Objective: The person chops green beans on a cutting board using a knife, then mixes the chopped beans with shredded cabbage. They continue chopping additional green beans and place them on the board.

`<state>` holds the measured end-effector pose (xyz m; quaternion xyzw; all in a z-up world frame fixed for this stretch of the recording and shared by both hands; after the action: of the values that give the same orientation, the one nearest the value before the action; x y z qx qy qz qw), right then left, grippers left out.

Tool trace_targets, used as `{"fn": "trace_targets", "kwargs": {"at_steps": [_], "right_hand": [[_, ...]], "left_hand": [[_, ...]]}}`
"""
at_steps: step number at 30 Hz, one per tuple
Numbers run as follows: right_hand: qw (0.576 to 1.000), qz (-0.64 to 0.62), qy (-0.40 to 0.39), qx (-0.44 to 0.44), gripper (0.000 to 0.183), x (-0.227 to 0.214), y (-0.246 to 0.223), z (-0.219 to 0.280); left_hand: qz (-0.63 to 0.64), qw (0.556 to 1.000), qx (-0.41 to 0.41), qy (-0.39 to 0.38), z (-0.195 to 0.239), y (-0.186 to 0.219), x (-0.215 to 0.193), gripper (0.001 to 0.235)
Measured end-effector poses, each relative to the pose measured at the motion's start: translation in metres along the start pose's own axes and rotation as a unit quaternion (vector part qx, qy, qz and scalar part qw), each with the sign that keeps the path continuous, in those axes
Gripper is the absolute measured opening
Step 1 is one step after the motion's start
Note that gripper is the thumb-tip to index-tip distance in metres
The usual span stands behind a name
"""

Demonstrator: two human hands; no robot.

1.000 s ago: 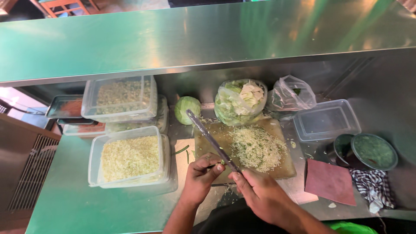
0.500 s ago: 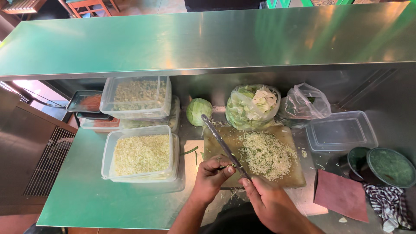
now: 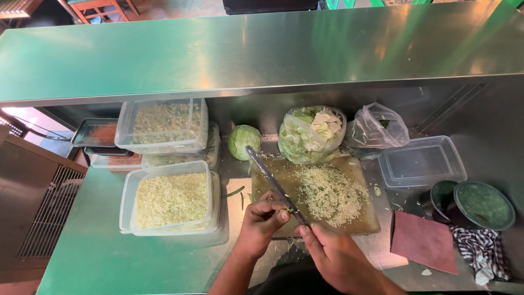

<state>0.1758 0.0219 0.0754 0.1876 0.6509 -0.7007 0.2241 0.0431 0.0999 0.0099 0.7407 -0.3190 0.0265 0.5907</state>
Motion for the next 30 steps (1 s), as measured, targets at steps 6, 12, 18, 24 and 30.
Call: {"fn": "trace_targets", "kwargs": {"at_steps": [6, 12, 18, 24, 30], "right_hand": [[0.997, -0.037, -0.056, 0.048, 0.028, 0.013, 0.020, -0.002], [0.966, -0.113, -0.131, 0.194, 0.031, 0.027, 0.043, 0.001], [0.989, -0.038, -0.082, 0.121, 0.029, 0.019, 0.033, -0.006], [0.993, -0.027, -0.057, 0.099, 0.031, 0.015, 0.033, -0.011], [0.972, -0.082, -0.094, 0.199, 0.032, 0.020, 0.049, -0.011]], "left_hand": [[0.094, 0.989, -0.094, 0.070, 0.008, -0.040, -0.021, 0.011], [0.179, 0.978, -0.092, 0.052, 0.008, -0.051, -0.021, 0.016], [0.213, 0.967, -0.083, 0.111, 0.005, -0.052, -0.021, 0.030], [0.268, 0.952, -0.060, 0.136, -0.005, -0.046, -0.009, 0.051], [0.279, 0.937, -0.093, 0.187, -0.001, -0.057, -0.014, 0.021]]}}
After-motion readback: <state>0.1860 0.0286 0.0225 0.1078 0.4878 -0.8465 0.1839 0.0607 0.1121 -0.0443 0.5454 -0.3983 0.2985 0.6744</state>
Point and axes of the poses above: each hand's wrist, its own z-axis away from the middle knuckle, its own x-axis out of the palm, y = z × x, the point moved 10 cm from there along -z, towards the middle knuckle, and after that the axes turned 9 degrees about x, right-handed, at the moved point
